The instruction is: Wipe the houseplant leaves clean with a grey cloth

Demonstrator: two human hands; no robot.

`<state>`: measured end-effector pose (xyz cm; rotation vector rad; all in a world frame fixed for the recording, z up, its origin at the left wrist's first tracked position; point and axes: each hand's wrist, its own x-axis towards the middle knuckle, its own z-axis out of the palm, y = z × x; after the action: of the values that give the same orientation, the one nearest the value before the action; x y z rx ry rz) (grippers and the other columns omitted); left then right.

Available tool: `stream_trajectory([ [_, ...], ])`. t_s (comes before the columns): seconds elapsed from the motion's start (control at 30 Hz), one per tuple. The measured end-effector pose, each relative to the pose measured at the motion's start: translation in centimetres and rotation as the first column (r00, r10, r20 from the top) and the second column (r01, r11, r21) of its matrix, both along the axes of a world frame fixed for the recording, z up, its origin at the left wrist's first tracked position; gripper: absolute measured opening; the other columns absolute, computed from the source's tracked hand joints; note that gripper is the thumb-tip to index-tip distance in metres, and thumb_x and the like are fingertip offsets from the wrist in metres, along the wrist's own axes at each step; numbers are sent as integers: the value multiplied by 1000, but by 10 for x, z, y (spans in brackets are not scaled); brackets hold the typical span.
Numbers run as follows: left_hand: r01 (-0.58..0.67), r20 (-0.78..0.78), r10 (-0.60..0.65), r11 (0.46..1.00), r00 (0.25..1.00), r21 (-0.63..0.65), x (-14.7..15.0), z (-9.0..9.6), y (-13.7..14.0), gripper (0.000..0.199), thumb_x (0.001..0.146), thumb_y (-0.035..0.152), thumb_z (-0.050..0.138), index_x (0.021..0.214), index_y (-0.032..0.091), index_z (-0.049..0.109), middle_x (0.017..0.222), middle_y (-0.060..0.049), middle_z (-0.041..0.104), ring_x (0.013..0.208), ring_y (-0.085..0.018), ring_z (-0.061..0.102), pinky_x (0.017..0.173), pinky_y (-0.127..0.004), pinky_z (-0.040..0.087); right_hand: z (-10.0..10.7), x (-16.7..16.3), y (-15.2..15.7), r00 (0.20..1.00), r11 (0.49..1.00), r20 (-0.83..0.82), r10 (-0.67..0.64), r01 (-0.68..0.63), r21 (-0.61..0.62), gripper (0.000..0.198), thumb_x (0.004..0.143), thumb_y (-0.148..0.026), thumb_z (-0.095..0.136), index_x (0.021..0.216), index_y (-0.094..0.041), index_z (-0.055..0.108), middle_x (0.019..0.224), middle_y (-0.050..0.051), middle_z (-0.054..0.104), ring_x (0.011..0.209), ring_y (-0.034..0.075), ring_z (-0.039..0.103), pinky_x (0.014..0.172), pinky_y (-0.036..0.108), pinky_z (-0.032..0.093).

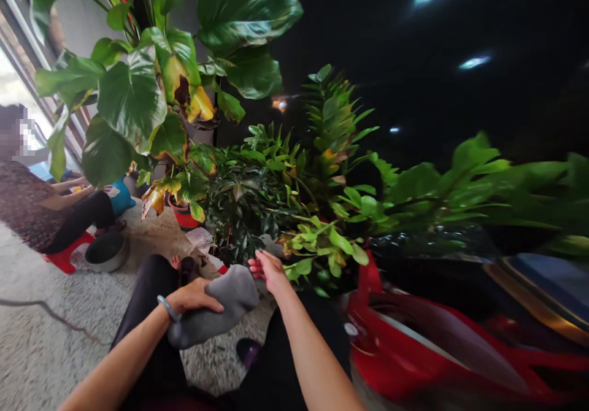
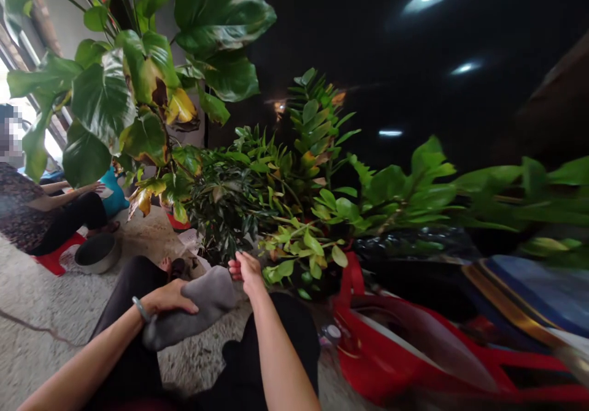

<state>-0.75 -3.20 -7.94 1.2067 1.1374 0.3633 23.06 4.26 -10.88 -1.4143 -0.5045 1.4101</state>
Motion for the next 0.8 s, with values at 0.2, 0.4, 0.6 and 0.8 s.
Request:
stream_trajectory([
  [0.2, 337, -278, -308, 939, 910, 63, 21, 1, -31, 43, 53, 41, 87, 89, 19, 79, 85, -2, 76, 82, -24, 69, 63, -28, 49, 5, 8, -2, 1000, 1000, 31, -2, 2, 15, 7, 93, -19, 63, 98, -16, 61, 52, -2, 68, 36, 12, 59, 34, 17, 44],
  [0.4, 347, -294, -302, 931, 907, 113, 21, -2, -37, 39, 56, 41, 83, 87, 19, 78, 82, -2, 74, 79, -22, 67, 60, -25, 47, 5, 9, -6, 999, 999, 39, 10, -12, 37, 18, 91, -23, 66, 107, -16, 63, 54, -2, 69, 39, 13, 61, 36, 18, 46],
  [0.6, 338, -300, -290, 933, 909, 121, 20, -9, -40, 38, 52, 42, 83, 80, 18, 75, 76, -1, 71, 75, -21, 64, 57, -25, 44, 4, 12, -8, 999, 999, 46, 27, -29, 38, 13, 92, -23, 65, 103, -17, 62, 54, -2, 69, 39, 13, 61, 35, 18, 45],
  [0.8, 347, -291, -313, 935, 904, 74, 22, -5, -42, 43, 47, 44, 85, 80, 21, 73, 77, 2, 70, 77, -22, 64, 60, -27, 46, 6, 16, -11, 998, 997, 46, 44, -47, 58, 9, 93, -24, 65, 98, -17, 62, 56, -2, 70, 39, 11, 60, 36, 18, 46],
])
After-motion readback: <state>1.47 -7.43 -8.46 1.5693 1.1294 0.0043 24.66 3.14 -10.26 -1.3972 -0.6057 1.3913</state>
